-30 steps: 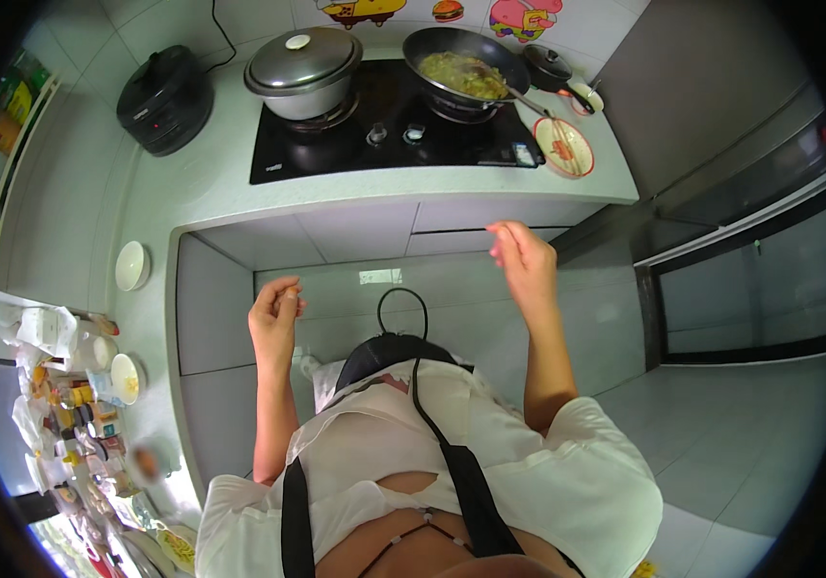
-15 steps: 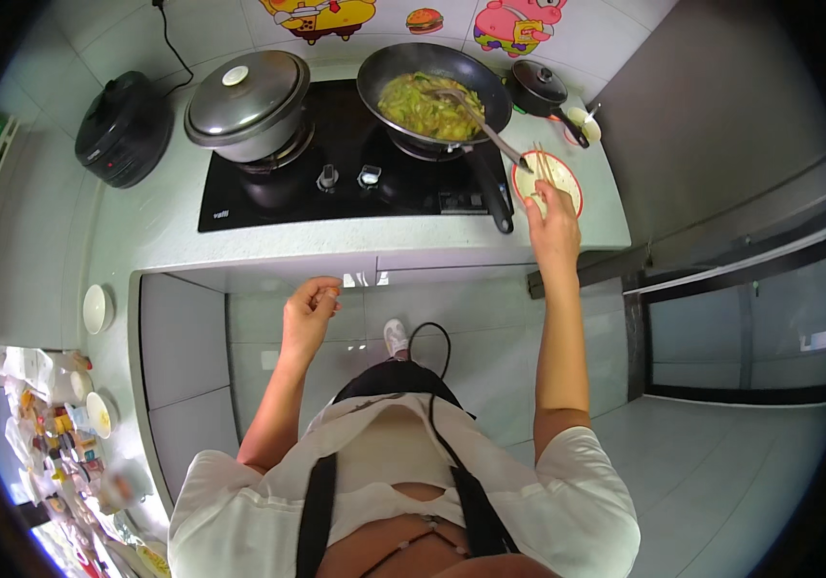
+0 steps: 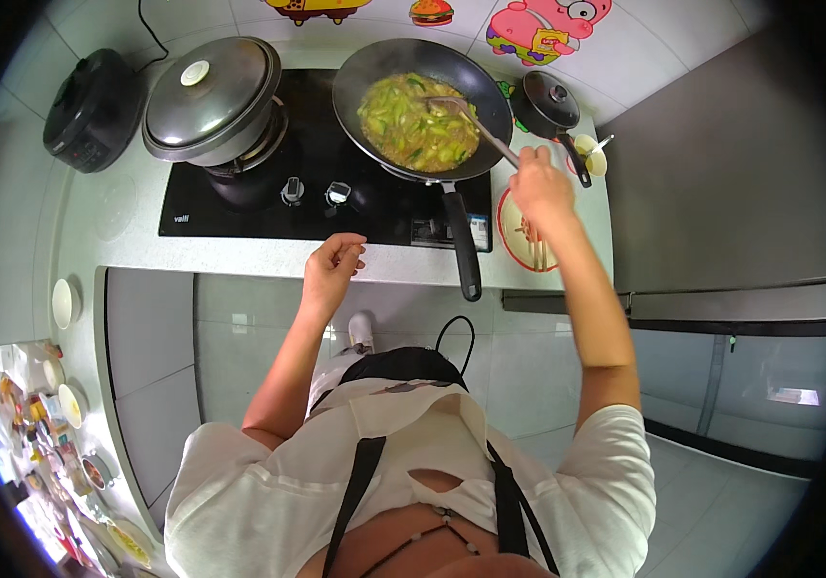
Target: The person stirs vegetables in a pan with a spatula and chopsticks, adds liquid from a bottle, and سپس transfers the cooked vegetables to a plate using a spatula.
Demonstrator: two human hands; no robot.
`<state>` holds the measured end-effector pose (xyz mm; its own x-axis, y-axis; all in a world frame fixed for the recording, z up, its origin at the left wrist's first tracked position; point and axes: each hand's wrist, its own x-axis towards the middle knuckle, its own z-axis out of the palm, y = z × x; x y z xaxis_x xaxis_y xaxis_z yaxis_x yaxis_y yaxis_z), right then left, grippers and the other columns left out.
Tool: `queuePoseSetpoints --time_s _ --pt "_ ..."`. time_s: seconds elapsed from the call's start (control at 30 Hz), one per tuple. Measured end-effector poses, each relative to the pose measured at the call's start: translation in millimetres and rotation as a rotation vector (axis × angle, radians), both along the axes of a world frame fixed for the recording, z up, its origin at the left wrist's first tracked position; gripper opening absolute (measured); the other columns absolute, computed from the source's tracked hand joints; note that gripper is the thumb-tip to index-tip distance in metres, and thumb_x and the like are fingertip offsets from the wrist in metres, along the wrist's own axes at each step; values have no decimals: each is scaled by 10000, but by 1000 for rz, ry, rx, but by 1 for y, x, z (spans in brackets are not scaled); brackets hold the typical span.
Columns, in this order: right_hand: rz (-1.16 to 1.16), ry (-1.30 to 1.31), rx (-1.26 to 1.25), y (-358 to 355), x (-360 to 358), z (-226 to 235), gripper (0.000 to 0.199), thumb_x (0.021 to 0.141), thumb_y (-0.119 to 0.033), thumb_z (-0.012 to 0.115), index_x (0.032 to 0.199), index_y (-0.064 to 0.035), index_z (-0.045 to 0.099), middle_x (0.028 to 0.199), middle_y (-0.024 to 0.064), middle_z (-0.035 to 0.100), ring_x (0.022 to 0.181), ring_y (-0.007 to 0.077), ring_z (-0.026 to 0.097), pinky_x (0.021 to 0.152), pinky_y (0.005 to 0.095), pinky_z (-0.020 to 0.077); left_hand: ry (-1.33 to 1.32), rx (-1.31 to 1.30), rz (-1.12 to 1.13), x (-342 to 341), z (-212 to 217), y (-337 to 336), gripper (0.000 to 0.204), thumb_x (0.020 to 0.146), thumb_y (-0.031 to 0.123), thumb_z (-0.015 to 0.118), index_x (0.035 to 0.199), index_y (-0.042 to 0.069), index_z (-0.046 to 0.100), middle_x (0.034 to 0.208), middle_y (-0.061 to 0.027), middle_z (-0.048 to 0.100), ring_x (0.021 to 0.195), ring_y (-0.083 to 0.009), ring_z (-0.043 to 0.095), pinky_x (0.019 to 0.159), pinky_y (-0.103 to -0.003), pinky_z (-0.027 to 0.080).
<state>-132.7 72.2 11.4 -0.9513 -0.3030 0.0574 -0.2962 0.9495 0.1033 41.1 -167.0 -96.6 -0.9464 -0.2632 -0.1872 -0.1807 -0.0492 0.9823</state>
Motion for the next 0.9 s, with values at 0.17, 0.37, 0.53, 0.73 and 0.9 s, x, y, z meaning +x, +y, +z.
queuePoseSetpoints --time_s 0.17,0.37,0.53,0.73,0.9 --pt "184 -62 -36 35 -53 71 247 821 -201 547 1045 -104 511 933 182 575 892 351 568 745 442 466 -22 -8 94 -6 -8 8 153 867 78 504 986 24 583 823 -30 598 677 -89 554 602 -210 440" --pt "350 -67 153 38 -110 119 209 836 -174 475 981 -146 623 878 74 643 835 271 602 701 415 473 -29 10 273 -2 -5 35 148 858 78 510 961 19 600 810 -36 603 668 -90 554 597 -213 442" --pt "351 -286 251 19 -152 140 269 792 -85 413 933 -80 643 712 102 631 606 224 604 562 346 480 -49 -6 484 11 2 61 152 841 62 508 945 9 606 796 -38 604 659 -92 558 593 -220 447" --pt "284 -601 -55 53 -207 104 243 821 -169 444 902 -41 635 572 64 561 476 134 527 438 289 413 -49 -7 628 21 1 90 164 838 67 495 947 -2 597 804 -40 597 661 -98 559 602 -222 449" --pt "414 -557 -397 89 -234 2 321 794 -319 601 978 -58 633 692 73 628 596 157 581 568 291 454 -91 -34 680 31 1 112 164 840 72 493 945 -3 593 800 -36 589 675 -99 561 609 -222 447"
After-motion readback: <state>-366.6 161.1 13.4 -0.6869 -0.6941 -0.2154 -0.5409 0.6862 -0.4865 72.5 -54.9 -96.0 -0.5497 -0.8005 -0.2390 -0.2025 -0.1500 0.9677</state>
